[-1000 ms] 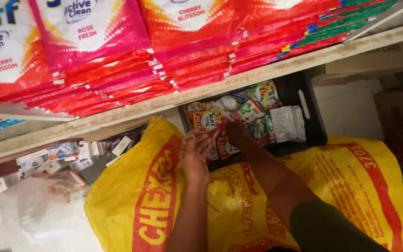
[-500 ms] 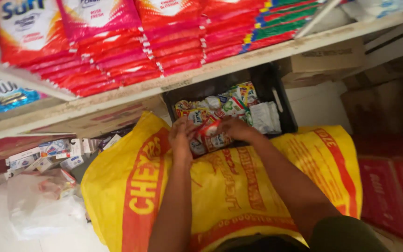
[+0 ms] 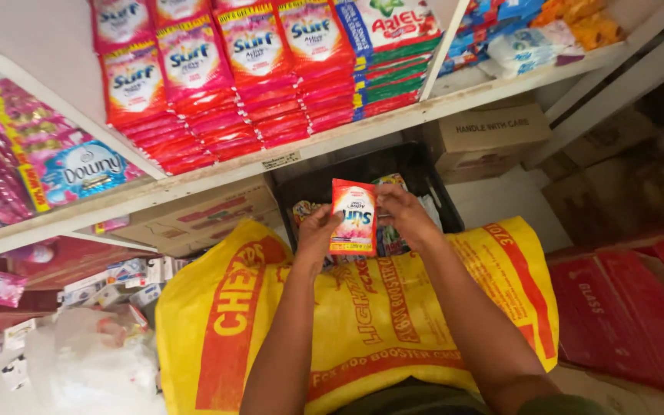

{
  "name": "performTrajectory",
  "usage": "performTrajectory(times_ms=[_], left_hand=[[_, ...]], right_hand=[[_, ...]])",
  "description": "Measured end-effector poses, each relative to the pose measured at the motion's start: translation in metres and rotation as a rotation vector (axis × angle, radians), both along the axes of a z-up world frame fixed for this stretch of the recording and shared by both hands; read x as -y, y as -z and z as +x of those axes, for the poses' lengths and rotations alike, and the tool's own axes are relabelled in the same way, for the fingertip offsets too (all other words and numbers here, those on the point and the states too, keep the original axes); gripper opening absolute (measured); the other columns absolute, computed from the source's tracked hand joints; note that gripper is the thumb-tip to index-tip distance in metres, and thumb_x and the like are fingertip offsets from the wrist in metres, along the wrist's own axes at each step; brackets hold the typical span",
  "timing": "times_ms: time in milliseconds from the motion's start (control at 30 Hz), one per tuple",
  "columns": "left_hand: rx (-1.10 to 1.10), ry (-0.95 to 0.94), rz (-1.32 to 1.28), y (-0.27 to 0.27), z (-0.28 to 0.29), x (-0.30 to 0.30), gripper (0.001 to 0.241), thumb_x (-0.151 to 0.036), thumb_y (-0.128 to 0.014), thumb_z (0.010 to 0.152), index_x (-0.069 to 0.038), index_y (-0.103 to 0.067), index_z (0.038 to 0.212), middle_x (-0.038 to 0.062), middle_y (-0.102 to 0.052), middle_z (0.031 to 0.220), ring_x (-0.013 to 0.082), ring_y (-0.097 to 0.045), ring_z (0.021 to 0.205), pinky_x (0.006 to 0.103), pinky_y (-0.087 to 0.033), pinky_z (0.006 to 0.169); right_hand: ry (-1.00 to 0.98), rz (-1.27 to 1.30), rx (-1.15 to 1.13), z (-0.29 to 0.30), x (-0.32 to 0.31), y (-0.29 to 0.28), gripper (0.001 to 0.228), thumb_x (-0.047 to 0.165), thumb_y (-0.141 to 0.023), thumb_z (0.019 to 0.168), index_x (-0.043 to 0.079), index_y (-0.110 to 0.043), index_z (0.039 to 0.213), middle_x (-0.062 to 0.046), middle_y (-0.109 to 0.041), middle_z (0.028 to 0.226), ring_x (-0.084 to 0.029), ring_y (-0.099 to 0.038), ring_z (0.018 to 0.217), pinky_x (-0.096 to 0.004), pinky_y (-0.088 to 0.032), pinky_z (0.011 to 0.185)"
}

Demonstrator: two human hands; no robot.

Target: Organizing and restocking laundry detergent sachets on grocery store shelves.

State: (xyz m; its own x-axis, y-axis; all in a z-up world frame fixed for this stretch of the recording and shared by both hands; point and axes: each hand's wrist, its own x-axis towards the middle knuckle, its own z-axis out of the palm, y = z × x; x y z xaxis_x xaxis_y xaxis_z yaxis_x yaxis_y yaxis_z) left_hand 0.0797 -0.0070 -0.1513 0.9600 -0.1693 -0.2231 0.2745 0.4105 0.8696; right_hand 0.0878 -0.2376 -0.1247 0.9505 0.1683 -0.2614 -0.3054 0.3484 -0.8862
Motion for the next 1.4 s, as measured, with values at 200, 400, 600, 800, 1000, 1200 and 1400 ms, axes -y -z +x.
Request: performTrajectory(times_ms=[200,400,600,800,1000,1200,1400], left_hand=[[0.135,0.269,0.205,-0.048,-0.011,-0.009,0.029,-0.019,-0.072,0.1,0.001,-0.073,0.12,0.003,-0.074,0.102,0.01,-0.065,0.086,0.0275,-0.054,0.076],[-0.261,0.091,-0.579,-0.108,-0.042,-0.021,0.048,-0.046,-0.065,0.09,-0.006,-0.065,0.115,0.015,-0.071,0.115,0.0264,-0.074,0.101,0.0428,-0.063,0.087],[-0.104,-0.126,-0.313,-0.067,-0.051,0.007,0.032,-0.009,-0.078,0.087,-0.011,-0.068,0.118,0.006,-0.074,0.112,0.0184,-0.072,0.1,0.0377,-0.059,0.083],[0.093,-0.346,-0.072,-0.086,-0.038,-0.004,0.032,-0.003,-0.08,0.087,-0.005,-0.07,0.118,0.011,-0.076,0.106,0.0225,-0.069,0.09,0.0386,-0.058,0.078],[-0.264,-0.201,-0.592,-0.095,-0.06,0.034,0.029,-0.023,-0.066,0.092,-0.01,-0.068,0.118,0.009,-0.076,0.106,0.0264,-0.073,0.095,0.0417,-0.063,0.077],[0.094,-0.22,-0.234,-0.124,-0.061,0.015,0.023,-0.016,-0.065,0.1,-0.005,-0.066,0.12,0.007,-0.076,0.107,0.0164,-0.073,0.091,0.0336,-0.062,0.079],[0.079,-0.066,-0.063,-0.154,-0.066,0.016,0.024,-0.026,-0.062,0.102,-0.007,-0.072,0.113,0.001,-0.076,0.097,0.0077,-0.07,0.079,0.0271,-0.058,0.07]], right_hand=[[-0.128,-0.303,0.177,-0.007,-0.002,-0.021,0.024,0.018,-0.069,0.098,0.004,-0.072,0.118,-0.002,-0.072,0.101,-0.01,-0.066,0.089,-0.029,-0.053,0.076],[0.193,0.066,0.069,-0.025,-0.019,-0.039,0.021,0.013,-0.065,0.097,0.004,-0.067,0.117,-0.003,-0.074,0.103,-0.011,-0.069,0.09,-0.029,-0.056,0.082],[0.214,0.215,0.052,-0.045,-0.037,-0.053,0.021,0.003,-0.068,0.091,0.007,-0.061,0.11,-0.008,-0.073,0.101,-0.016,-0.071,0.088,-0.032,-0.059,0.08],[0.157,-0.148,0.428,-0.082,-0.041,-0.066,0.016,0.004,-0.069,0.097,0.003,-0.062,0.112,-0.005,-0.073,0.104,-0.009,-0.068,0.092,-0.028,-0.055,0.082],[0.266,0.07,0.219,-0.081,-0.046,-0.066,0.021,0.007,-0.07,0.092,0.01,-0.06,0.11,-0.004,-0.073,0.099,-0.014,-0.069,0.083,-0.031,-0.054,0.068],[0.098,-0.228,0.262,-0.058,0.001,-0.023,0.026,0.028,-0.065,0.1,0.008,-0.065,0.117,0.002,-0.071,0.104,-0.008,-0.068,0.089,-0.03,-0.055,0.069],[0.037,-0.146,0.246,-0.06,-0.03,-0.146,0.029,0.024,-0.064,0.096,0.011,-0.07,0.122,0.003,-0.074,0.102,-0.005,-0.067,0.086,-0.025,-0.054,0.074]])
